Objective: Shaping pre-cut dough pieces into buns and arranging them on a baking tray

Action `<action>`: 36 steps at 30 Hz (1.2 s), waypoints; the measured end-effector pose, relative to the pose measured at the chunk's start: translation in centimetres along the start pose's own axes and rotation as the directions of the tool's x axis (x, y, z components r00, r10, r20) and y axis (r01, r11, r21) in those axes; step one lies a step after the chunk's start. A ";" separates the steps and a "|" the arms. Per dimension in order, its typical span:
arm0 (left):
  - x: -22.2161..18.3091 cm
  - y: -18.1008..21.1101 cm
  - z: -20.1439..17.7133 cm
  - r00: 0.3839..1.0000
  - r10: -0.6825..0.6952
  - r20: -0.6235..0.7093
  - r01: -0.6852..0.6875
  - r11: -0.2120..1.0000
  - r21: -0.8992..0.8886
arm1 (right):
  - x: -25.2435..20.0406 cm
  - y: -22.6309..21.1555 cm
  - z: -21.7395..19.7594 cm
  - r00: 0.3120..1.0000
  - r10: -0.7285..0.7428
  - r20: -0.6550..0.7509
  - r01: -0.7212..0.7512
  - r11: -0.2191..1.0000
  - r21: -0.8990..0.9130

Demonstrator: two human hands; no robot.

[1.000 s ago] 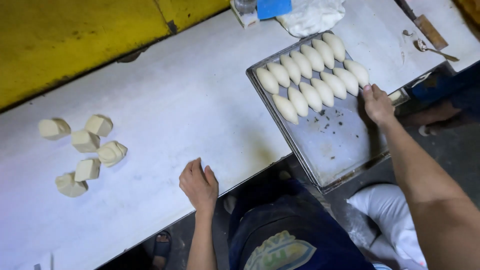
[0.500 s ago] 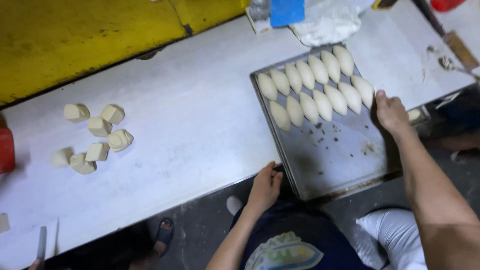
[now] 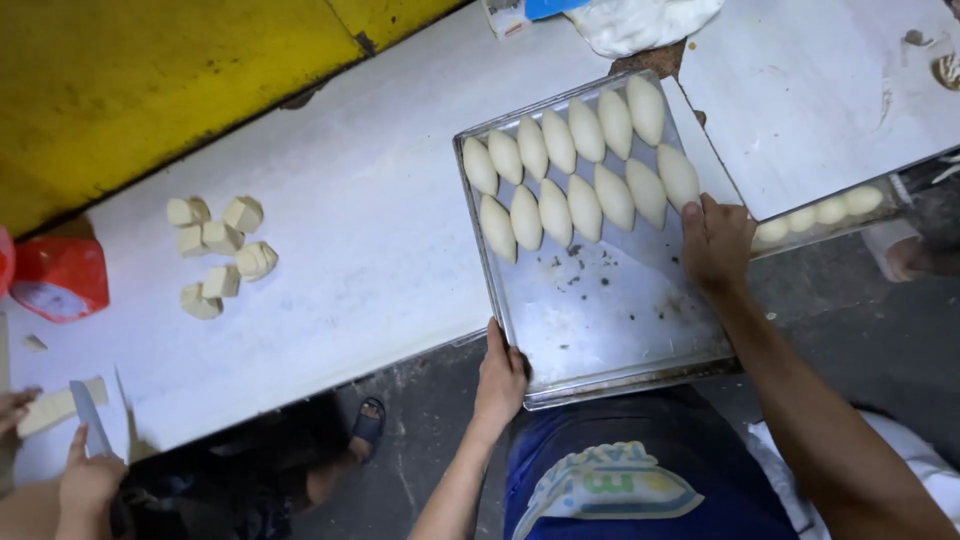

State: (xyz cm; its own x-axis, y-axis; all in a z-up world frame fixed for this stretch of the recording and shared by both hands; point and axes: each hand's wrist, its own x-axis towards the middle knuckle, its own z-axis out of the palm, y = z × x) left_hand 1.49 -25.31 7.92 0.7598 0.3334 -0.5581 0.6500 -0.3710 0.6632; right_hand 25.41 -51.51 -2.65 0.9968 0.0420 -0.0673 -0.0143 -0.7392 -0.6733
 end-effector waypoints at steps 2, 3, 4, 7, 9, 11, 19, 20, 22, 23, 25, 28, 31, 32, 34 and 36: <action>0.8 -3.2 -0.8 0.999 0.036 0.035 -0.039 0.996 0.074 | -0.5 0.7 0.9 0.987 -0.138 -0.082 0.135 0.990 -0.033; 1.7 -4.7 -1.1 0.996 0.060 0.065 -0.069 0.988 0.136 | -0.3 1.0 1.1 0.949 -0.282 -0.141 0.272 0.958 -0.086; 2.7 -3.9 -2.3 0.994 0.079 0.074 -0.088 0.989 0.119 | -0.6 -1.3 -0.8 0.945 -0.290 -0.152 0.275 0.955 -0.108; 4.5 -1.1 -6.0 0.997 0.078 0.004 -0.074 0.930 0.360 | -2.7 -7.4 -3.2 0.990 -0.102 -0.096 0.099 0.994 -0.039; 5.4 2.9 -9.6 0.948 0.279 -0.152 -0.256 0.954 0.155 | -3.8 -11.0 -2.4 0.961 -0.268 -0.064 0.260 0.958 -0.118; 9.4 3.4 -9.3 0.935 0.303 -0.184 -0.297 0.953 0.062 | -5.1 -13.8 -0.1 0.927 -0.374 0.023 0.373 0.919 -0.126; 21.4 2.3 -5.4 0.939 0.207 -0.273 -0.183 0.977 0.112 | -0.8 -22.3 8.5 0.873 -0.344 0.345 0.444 0.853 -0.273; 21.9 2.3 -5.3 0.942 0.181 -0.283 -0.150 0.980 0.128 | 0.1 -22.0 9.5 0.880 -0.309 0.361 0.432 0.836 -0.338; 21.4 3.2 -5.5 0.941 0.163 -0.296 -0.118 0.979 0.164 | 1.4 -21.8 10.8 0.889 -0.274 0.367 0.413 0.825 -0.385; 20.3 4.0 -5.9 0.948 0.149 -0.283 -0.111 0.983 0.146 | 1.7 -22.1 11.0 0.891 -0.216 0.400 0.388 0.820 -0.422; 19.2 5.1 -6.4 0.949 0.135 -0.285 -0.101 0.986 0.130 | 2.5 -22.5 11.2 0.886 -0.172 0.430 0.375 0.811 -0.448; 18.7 5.0 -6.3 0.937 0.162 -0.309 -0.127 0.983 0.130 | 2.7 -22.1 11.6 0.867 -0.201 0.456 0.403 0.821 -0.405; 17.4 4.3 -6.0 0.934 0.162 -0.320 -0.152 0.987 0.057 | 1.7 -21.0 11.8 0.859 -0.247 0.449 0.429 0.826 -0.365; 17.4 4.9 -6.2 0.934 0.157 -0.322 -0.146 0.988 0.059 | 2.0 -21.2 11.5 0.861 -0.267 0.433 0.435 0.828 -0.355; 17.5 5.2 -6.5 0.934 0.158 -0.319 -0.145 0.987 0.064 | 2.1 -22.0 9.7 0.867 -0.282 0.410 0.435 0.830 -0.348; 17.9 4.2 -6.4 0.928 0.172 -0.330 -0.165 0.985 0.051 | 1.6 -22.9 6.7 0.898 -0.246 0.364 0.318 0.936 -0.152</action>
State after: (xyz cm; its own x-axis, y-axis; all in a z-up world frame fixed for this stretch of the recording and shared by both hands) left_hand 17.78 -15.39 3.88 0.8124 0.5318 -0.2392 0.5160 -0.4645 0.7197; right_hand 26.84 -29.95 7.72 0.8707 0.4642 -0.1623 0.3156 -0.7806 -0.5395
